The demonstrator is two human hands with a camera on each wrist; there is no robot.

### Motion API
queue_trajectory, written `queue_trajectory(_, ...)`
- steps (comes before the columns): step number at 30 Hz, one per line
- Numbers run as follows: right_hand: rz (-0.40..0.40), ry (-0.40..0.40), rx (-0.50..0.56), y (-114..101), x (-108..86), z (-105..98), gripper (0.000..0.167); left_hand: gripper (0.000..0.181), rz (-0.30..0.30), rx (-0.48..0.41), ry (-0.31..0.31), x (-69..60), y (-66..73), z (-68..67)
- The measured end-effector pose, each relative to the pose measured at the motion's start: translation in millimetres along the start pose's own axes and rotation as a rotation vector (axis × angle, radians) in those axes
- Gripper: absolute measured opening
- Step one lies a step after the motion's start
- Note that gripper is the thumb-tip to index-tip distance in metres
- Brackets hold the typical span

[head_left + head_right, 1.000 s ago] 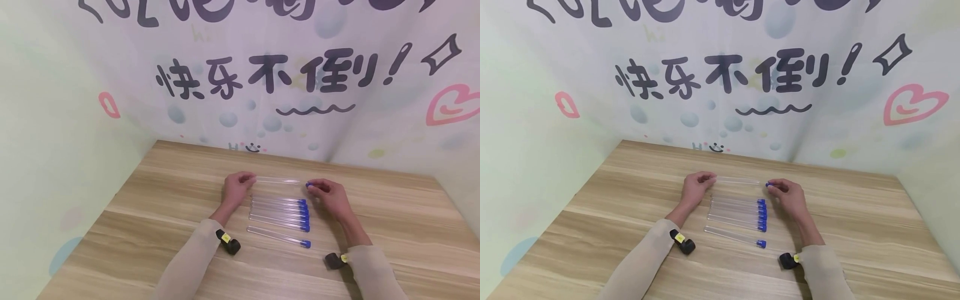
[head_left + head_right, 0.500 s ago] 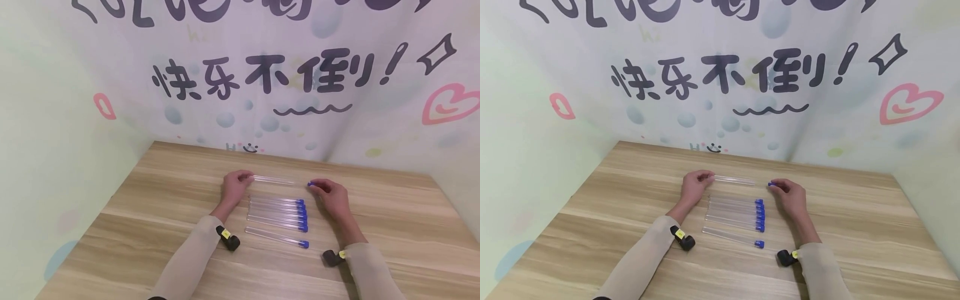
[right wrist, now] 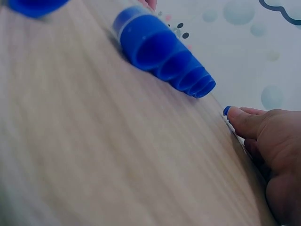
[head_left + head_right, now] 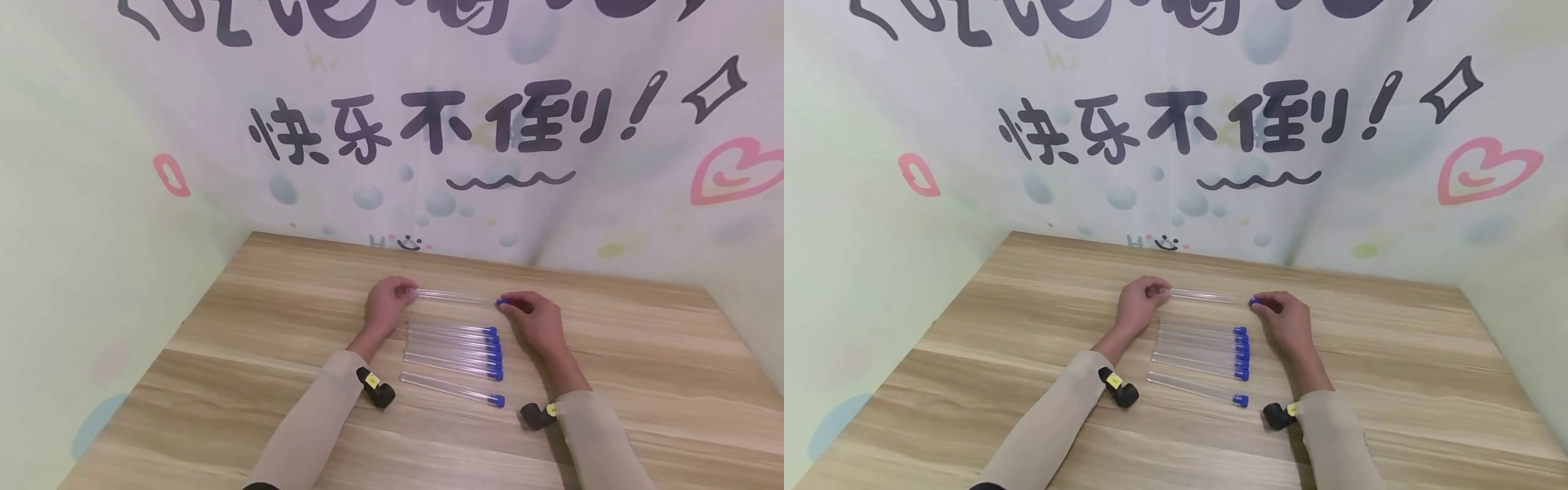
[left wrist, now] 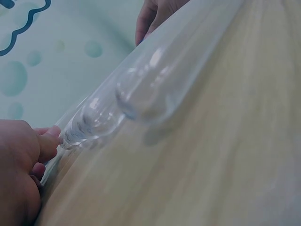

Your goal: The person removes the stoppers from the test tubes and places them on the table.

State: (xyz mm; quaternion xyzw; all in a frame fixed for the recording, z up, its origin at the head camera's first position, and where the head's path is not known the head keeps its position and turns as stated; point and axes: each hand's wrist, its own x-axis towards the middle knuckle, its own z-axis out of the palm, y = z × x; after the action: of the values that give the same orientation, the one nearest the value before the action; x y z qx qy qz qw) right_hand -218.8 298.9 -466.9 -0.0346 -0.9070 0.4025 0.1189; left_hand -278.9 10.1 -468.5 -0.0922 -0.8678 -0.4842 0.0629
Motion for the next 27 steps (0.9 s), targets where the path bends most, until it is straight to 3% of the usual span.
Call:
queue_trajectory(7, 0.000, -0.009, -0.013, -1.4, 0.1, 0.1, 0.026, 0.012, -0.019, 0.037, -0.005, 0.5, 1.4, 1.4)
queue_trajectory(27, 0.024, -0.025, -0.016, 1.4, 0.6, 0.6, 0.031, 0.015, 0.010, 0.121, 0.002, 2.7, 0.3, 4.5)
